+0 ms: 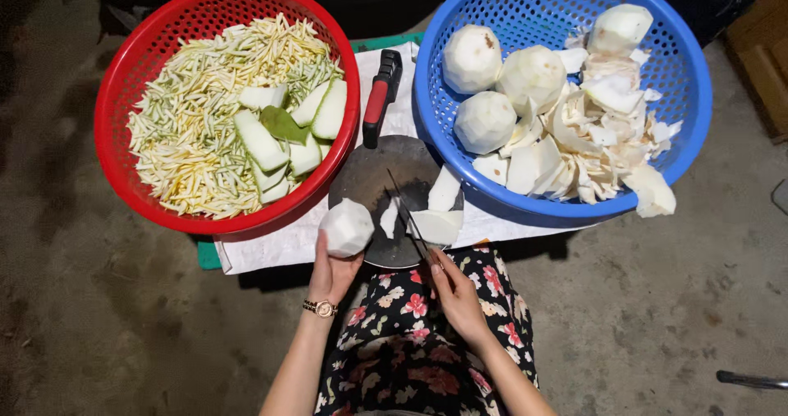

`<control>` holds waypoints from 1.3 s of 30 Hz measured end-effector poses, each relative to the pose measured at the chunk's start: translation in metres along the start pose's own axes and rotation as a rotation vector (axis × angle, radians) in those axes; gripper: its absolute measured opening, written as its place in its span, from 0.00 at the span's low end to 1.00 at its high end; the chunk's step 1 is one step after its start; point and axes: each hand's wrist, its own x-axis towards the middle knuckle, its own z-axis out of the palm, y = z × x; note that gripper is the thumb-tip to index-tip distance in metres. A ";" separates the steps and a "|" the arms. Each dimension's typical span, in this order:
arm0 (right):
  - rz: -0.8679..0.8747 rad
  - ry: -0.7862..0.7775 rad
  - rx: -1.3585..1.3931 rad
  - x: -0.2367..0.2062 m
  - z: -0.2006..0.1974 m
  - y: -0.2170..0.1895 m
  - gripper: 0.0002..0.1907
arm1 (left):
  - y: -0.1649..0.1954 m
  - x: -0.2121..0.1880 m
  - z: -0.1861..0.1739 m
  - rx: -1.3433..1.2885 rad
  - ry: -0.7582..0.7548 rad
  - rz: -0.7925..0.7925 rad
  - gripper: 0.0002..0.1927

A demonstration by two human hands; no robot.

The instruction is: The person peels a green-skinned vegetable with a knife, then slices it into thin pieces on a cutting board. The peeled skin and slices are placed into separate baskets.

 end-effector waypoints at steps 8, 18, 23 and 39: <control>0.019 -0.054 -0.281 -0.030 -0.001 -0.026 0.27 | -0.005 -0.017 0.040 0.952 -0.065 0.502 0.47; 0.027 -0.190 -0.566 -0.061 -0.005 -0.066 0.22 | 0.028 -0.041 0.077 1.745 0.123 0.387 0.49; 0.018 -0.236 -0.711 -0.071 -0.008 -0.056 0.27 | 0.020 -0.030 0.068 1.846 0.145 0.324 0.49; 0.142 -0.336 -0.686 0.004 0.037 -0.019 0.10 | 0.018 -0.026 0.059 1.783 0.134 0.249 0.50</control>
